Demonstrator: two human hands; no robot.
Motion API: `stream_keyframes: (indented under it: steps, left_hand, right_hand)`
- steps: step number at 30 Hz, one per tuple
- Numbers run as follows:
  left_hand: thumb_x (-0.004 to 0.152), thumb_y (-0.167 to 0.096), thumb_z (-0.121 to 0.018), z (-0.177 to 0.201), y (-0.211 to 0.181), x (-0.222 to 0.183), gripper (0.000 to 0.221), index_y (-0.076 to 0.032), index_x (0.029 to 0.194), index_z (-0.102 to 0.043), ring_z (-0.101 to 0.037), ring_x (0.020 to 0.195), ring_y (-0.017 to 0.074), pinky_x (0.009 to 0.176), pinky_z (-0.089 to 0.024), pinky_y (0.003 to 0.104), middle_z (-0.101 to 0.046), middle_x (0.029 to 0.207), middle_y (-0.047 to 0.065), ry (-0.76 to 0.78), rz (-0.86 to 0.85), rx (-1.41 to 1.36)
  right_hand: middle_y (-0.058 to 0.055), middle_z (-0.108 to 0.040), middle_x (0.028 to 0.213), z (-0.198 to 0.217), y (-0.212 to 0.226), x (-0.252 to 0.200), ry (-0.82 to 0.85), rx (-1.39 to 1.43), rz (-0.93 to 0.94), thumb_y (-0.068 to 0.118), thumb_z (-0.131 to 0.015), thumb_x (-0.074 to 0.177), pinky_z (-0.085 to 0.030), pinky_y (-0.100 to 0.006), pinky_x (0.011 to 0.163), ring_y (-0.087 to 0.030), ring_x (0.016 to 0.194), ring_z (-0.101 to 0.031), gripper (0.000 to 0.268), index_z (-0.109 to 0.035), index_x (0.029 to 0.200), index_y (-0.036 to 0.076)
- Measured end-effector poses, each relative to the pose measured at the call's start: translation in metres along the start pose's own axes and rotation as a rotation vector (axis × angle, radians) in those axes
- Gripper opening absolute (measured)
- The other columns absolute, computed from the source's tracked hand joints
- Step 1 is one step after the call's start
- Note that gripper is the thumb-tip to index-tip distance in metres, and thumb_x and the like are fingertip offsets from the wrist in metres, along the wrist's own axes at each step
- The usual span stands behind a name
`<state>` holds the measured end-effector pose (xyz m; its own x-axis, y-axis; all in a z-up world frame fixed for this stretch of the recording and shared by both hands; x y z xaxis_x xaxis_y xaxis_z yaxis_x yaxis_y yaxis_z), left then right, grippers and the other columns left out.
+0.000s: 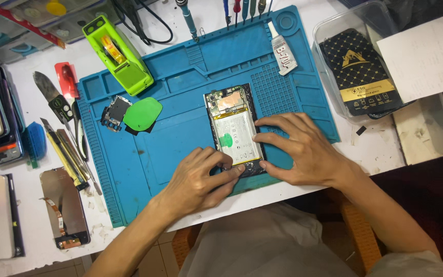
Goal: The person handles a disassembled smartphone, aligning the battery and internal components. They place a black back cover over the device, then remove it and continue adjusting the internal parts on a blue work mat.
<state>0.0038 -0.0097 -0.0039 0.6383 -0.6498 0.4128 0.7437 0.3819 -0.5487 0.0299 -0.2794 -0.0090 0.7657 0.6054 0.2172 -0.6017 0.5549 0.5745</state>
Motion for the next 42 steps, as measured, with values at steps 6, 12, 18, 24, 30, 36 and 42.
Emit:
stream_keyframes:
  steps: [6,12,18,24,30,36,42]
  left_hand:
    - [0.093,-0.014,-0.076,0.005,0.005,0.001,0.013,-0.013,0.105,-0.081,-0.065,0.082,0.0274,0.071,-0.051,0.039,-0.065,0.095,0.007,0.004,0.069,-0.134]
    - [0.093,-0.018,-0.078,0.002,0.005,0.000,0.007,-0.013,0.097,-0.079,-0.064,0.078,0.0250,0.070,-0.052,0.038,-0.065,0.091,0.004,0.009,0.081,-0.163]
    - [0.091,-0.014,-0.079,-0.003,0.003,0.002,0.007,-0.012,0.086,-0.075,-0.063,0.077,0.0255,0.067,-0.050,0.039,-0.064,0.088,0.005,-0.006,0.060,-0.118]
    - [0.091,-0.016,-0.078,-0.009,0.003,0.006,0.003,-0.014,0.091,-0.075,-0.065,0.078,0.0255,0.066,-0.051,0.038,-0.066,0.088,0.004,-0.039,0.121,-0.069]
    - [0.090,-0.016,-0.079,-0.009,-0.002,0.004,0.008,-0.012,0.095,-0.076,-0.063,0.077,0.0274,0.067,-0.051,0.040,-0.066,0.087,0.006,-0.047,0.097,-0.062]
    - [0.089,-0.014,-0.080,-0.009,-0.005,0.004,0.008,-0.009,0.089,-0.074,-0.063,0.075,0.0273,0.067,-0.049,0.040,-0.064,0.079,0.005,-0.035,0.148,-0.125]
    - [0.088,-0.016,-0.080,-0.008,-0.007,0.004,0.009,-0.011,0.093,-0.075,-0.062,0.073,0.0269,0.067,-0.050,0.039,-0.062,0.078,0.003,-0.059,0.178,-0.129]
  right_hand:
    - [-0.005,-0.066,0.123,-0.007,-0.022,0.011,-0.007,-0.028,0.089,0.046,-0.082,0.084,-0.047,-0.047,0.094,-0.029,0.114,-0.065,0.041,-0.073,0.117,0.024]
    - [-0.008,-0.068,0.121,-0.003,-0.017,0.011,-0.023,0.017,0.084,0.044,-0.085,0.082,-0.048,-0.045,0.089,-0.030,0.109,-0.066,0.043,-0.073,0.115,0.020]
    - [-0.007,-0.067,0.120,-0.003,-0.017,0.012,-0.028,-0.001,0.090,0.043,-0.087,0.080,-0.047,-0.044,0.088,-0.029,0.108,-0.066,0.046,-0.073,0.117,0.019]
    - [-0.008,-0.066,0.119,-0.002,-0.016,0.013,-0.038,-0.014,0.107,0.043,-0.085,0.082,-0.047,-0.043,0.087,-0.029,0.108,-0.065,0.045,-0.072,0.116,0.018]
    - [-0.007,-0.065,0.120,-0.006,-0.015,0.010,-0.045,-0.036,0.135,0.050,-0.087,0.079,-0.046,-0.043,0.087,-0.030,0.110,-0.064,0.053,-0.071,0.118,0.018]
    - [-0.008,-0.064,0.113,-0.004,-0.014,0.010,-0.056,-0.030,0.187,0.049,-0.087,0.081,-0.047,-0.045,0.086,-0.031,0.107,-0.064,0.050,-0.070,0.114,0.016]
    - [-0.005,-0.068,0.101,-0.013,-0.008,0.000,-0.083,0.026,0.484,0.038,-0.077,0.096,-0.053,-0.040,0.078,-0.026,0.093,-0.068,0.025,-0.074,0.102,0.014]
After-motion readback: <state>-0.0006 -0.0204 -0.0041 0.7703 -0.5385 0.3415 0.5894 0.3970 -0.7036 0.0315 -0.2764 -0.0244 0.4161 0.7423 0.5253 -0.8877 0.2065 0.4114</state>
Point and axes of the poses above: each hand's wrist, its own x-axis towards the middle knuckle, its own z-axis out of the back of the hand, y = z × x, the point moved 1 cm from there along x, towards the middle knuckle
